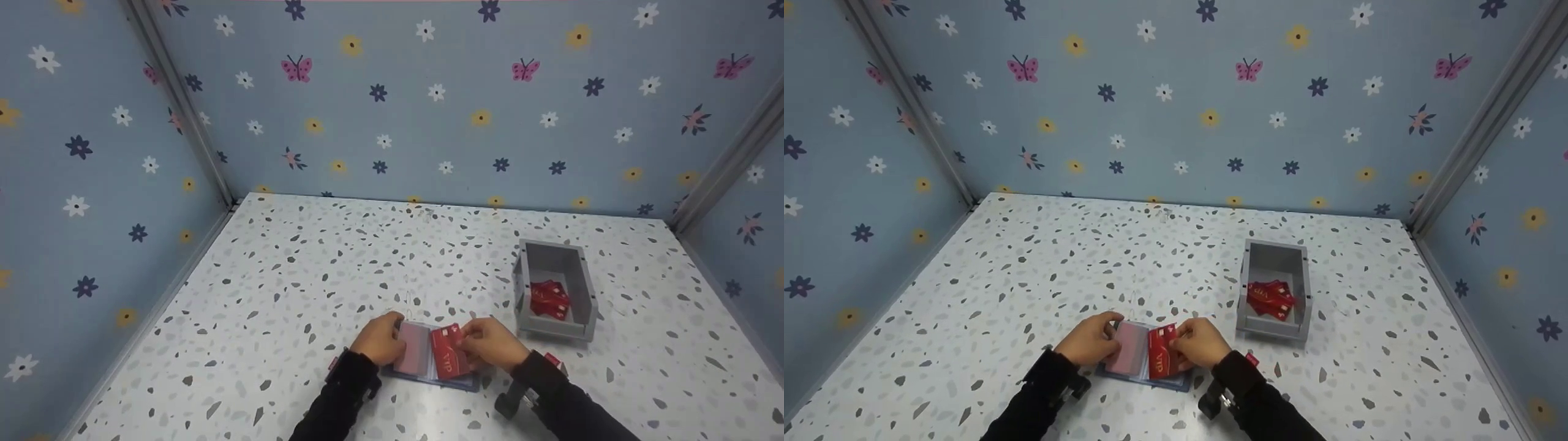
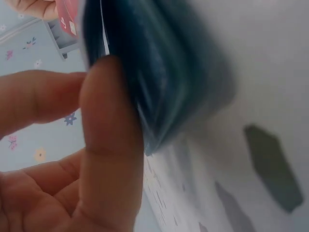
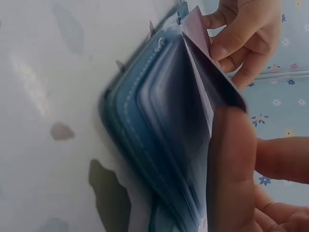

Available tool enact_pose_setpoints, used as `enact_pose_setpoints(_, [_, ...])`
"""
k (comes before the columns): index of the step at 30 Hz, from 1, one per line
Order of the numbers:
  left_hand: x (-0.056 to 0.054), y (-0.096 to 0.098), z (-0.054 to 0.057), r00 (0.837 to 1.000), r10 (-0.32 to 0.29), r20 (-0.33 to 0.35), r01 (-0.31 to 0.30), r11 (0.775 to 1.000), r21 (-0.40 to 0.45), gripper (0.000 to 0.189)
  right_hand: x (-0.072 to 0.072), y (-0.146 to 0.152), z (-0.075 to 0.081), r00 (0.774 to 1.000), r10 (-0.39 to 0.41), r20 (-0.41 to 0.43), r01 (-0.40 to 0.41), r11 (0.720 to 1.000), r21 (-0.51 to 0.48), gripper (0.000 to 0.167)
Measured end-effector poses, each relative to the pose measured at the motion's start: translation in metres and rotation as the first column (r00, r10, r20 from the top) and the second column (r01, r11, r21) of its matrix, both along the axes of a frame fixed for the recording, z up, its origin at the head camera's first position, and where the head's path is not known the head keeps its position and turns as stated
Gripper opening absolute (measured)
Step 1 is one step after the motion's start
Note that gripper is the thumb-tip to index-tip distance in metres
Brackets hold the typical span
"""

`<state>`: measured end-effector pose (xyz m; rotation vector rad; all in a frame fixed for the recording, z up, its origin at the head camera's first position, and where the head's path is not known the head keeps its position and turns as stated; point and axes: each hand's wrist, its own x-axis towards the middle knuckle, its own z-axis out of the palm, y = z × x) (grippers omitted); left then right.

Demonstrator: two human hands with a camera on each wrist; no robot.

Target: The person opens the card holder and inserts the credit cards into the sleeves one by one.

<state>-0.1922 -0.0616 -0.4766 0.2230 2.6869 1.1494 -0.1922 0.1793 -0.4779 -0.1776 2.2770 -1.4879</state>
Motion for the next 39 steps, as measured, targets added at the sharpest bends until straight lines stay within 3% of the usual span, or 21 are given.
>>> enact_pose_setpoints(12, [-0.002,-0.002,-0.002,1.0,-0.011,-0.014,0.011,1.0,-0.006,0.047,-0.007,-0.014,-0.005,0.996,-0.053,0.065,0.051,0.998,0.034,0.013])
enact_pose_setpoints(22, [-0.003,-0.003,-0.002,1.0,0.003,0.013,-0.003,1.0,0.003,0.047,-0.005,-0.011,-0.001,0.998,-0.021,0.05,0.017,0.996,0.088,0.013])
enact_pose_setpoints(30, [-0.001,-0.004,0.0,1.0,-0.021,-0.004,0.021,0.999,0.033,0.048,-0.008,-0.013,-0.002,0.999,0.012,0.041,-0.016,0.995,0.095,0.013])
enact_pose_setpoints(39, [-0.002,-0.003,0.001,1.0,-0.006,0.002,0.006,1.0,0.014,0.047,-0.009,-0.01,0.004,0.999,0.039,0.03,-0.043,0.989,0.145,0.013])
